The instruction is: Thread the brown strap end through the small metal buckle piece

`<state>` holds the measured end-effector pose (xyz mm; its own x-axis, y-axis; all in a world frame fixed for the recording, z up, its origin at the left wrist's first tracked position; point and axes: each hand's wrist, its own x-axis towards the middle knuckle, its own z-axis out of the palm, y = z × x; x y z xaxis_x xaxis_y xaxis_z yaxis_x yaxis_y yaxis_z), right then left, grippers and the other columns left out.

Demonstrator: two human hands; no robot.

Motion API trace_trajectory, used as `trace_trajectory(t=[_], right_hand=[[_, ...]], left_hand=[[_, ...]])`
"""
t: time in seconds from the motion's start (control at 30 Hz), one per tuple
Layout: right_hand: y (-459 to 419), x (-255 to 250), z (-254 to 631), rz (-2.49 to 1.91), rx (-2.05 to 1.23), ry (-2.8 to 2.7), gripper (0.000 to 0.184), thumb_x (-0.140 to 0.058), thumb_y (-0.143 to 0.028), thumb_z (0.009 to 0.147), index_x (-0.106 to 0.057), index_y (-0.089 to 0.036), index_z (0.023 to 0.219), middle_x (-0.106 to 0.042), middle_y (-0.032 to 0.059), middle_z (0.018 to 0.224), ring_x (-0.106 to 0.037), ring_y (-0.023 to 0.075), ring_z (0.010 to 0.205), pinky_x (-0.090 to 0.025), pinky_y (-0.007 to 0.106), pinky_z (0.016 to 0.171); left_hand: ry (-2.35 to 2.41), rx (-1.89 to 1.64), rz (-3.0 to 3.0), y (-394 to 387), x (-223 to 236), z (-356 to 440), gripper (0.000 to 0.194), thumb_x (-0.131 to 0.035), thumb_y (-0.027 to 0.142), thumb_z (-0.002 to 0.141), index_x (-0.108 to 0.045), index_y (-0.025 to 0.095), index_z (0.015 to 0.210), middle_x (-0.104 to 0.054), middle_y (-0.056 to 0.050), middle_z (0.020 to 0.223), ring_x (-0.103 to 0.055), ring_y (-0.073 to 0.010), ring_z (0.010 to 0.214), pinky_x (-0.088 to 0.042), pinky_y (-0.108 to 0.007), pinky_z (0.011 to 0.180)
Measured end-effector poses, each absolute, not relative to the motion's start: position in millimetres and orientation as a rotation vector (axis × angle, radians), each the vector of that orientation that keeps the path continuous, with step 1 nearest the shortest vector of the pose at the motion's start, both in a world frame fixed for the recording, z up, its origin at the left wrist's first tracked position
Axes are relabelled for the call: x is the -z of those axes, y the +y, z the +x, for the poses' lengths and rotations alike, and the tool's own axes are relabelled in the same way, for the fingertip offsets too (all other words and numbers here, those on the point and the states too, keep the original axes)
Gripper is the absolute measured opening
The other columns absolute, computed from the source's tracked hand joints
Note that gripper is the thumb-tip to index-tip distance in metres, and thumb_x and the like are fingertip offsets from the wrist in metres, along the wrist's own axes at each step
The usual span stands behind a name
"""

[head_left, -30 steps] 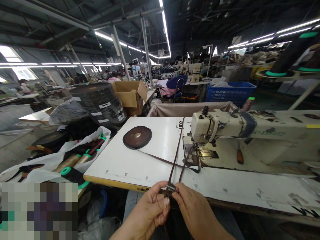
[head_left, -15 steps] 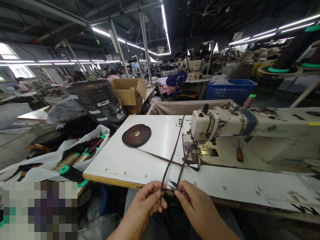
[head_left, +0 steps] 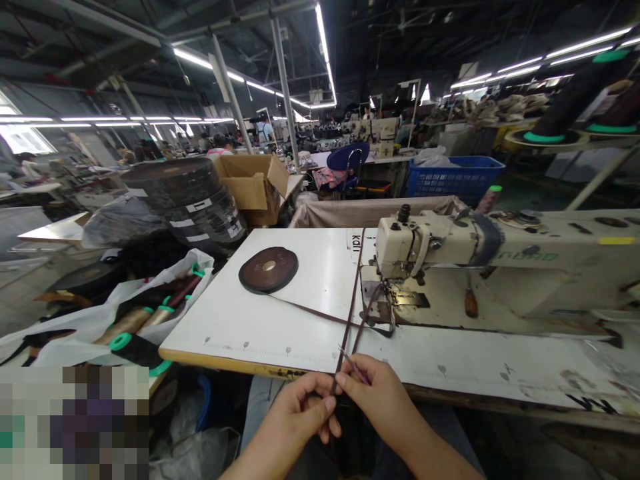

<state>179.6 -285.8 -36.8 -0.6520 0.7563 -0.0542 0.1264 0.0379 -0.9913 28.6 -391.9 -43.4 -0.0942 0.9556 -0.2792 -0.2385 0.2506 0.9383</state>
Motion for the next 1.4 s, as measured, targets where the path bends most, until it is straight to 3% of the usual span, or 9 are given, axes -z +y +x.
trace_trajectory(t=[0.17,0.37,0.57,0.7,0.93,1.03,1.2,1.4], right_hand=[[-290,42,180,-0.926,-1.589,-1.848,0.038,-0.052,-0.056,0.082,-0.061,-0.019,0.074,-0.06,0.0019,0.071,-0.055,0.0241,0.068,-0.039,0.029,0.06],[-296,51,178,-0.946,-1.464,-1.835,0.036,-0.05,-0.055,0.079,-0.057,-0.02,0.071,-0.05,-0.0006,0.063,-0.048,0.0214,0.061,-0.033,0.028,0.054],[-299,46,176,-0.932,-1.461,-1.745,0.036,-0.05,-0.055,0.078,-0.056,-0.02,0.071,-0.045,-0.0018,0.061,-0.043,0.0192,0.056,-0.032,0.026,0.053],[-295,39,182,-0.894,-1.475,-1.697,0.034,-0.052,-0.053,0.08,-0.055,-0.021,0.072,-0.039,-0.0042,0.06,-0.036,0.0175,0.055,-0.029,0.026,0.052],[-291,38,201,-0.787,-1.424,-1.834,0.035,-0.059,-0.055,0.101,-0.06,-0.02,0.1,-0.054,-0.0025,0.078,-0.051,0.0216,0.069,-0.037,0.027,0.061],[-293,40,208,-0.79,-1.307,-1.973,0.037,-0.048,-0.055,0.108,-0.059,-0.022,0.095,-0.055,-0.002,0.081,-0.054,0.0221,0.073,-0.037,0.029,0.063],[-295,45,211,-0.884,-1.152,-2.102,0.036,-0.045,-0.052,0.105,-0.057,-0.022,0.088,-0.056,-0.0018,0.079,-0.056,0.0224,0.072,-0.035,0.032,0.062],[-297,43,210,-0.81,-0.974,-2.201,0.029,-0.043,-0.043,0.105,-0.06,-0.022,0.096,-0.059,-0.0009,0.086,-0.058,0.0233,0.079,-0.034,0.034,0.065]], left_hand=[[1.291,-1.188,0.812,-387,43,31,0.058,-0.086,0.065,0.072,-0.068,0.014,0.094,-0.064,-0.001,0.07,-0.064,-0.0139,0.058,-0.043,-0.022,0.053],[1.322,-1.157,0.853,-384,40,32,0.056,-0.068,0.07,0.088,-0.065,0.014,0.097,-0.065,-0.002,0.06,-0.053,-0.0105,0.05,-0.037,-0.022,0.052],[1.352,-1.204,0.836,-381,44,38,0.052,-0.065,0.069,0.09,-0.058,0.018,0.095,-0.062,0.002,0.053,-0.045,-0.0092,0.044,-0.028,-0.021,0.048],[1.346,-1.223,0.786,-380,43,37,0.051,-0.066,0.068,0.089,-0.058,0.018,0.092,-0.062,0.001,0.055,-0.046,-0.0092,0.046,-0.029,-0.021,0.049],[1.306,-1.319,0.756,-385,36,24,0.043,-0.08,0.05,0.084,-0.065,0.015,0.104,-0.067,-0.002,0.076,-0.058,-0.0114,0.066,-0.041,-0.022,0.061],[1.293,-1.296,0.757,-388,34,21,0.04,-0.077,0.048,0.088,-0.065,0.015,0.106,-0.069,-0.003,0.075,-0.057,-0.0114,0.065,-0.041,-0.023,0.064],[1.272,-1.285,0.763,-389,30,21,0.041,-0.079,0.049,0.087,-0.066,0.015,0.106,-0.07,-0.004,0.077,-0.057,-0.0108,0.065,-0.04,-0.022,0.063],[1.331,-1.224,0.821,-391,26,20,0.044,-0.08,0.052,0.086,-0.068,0.014,0.105,-0.071,-0.005,0.074,-0.055,-0.0106,0.062,-0.04,-0.023,0.063]])
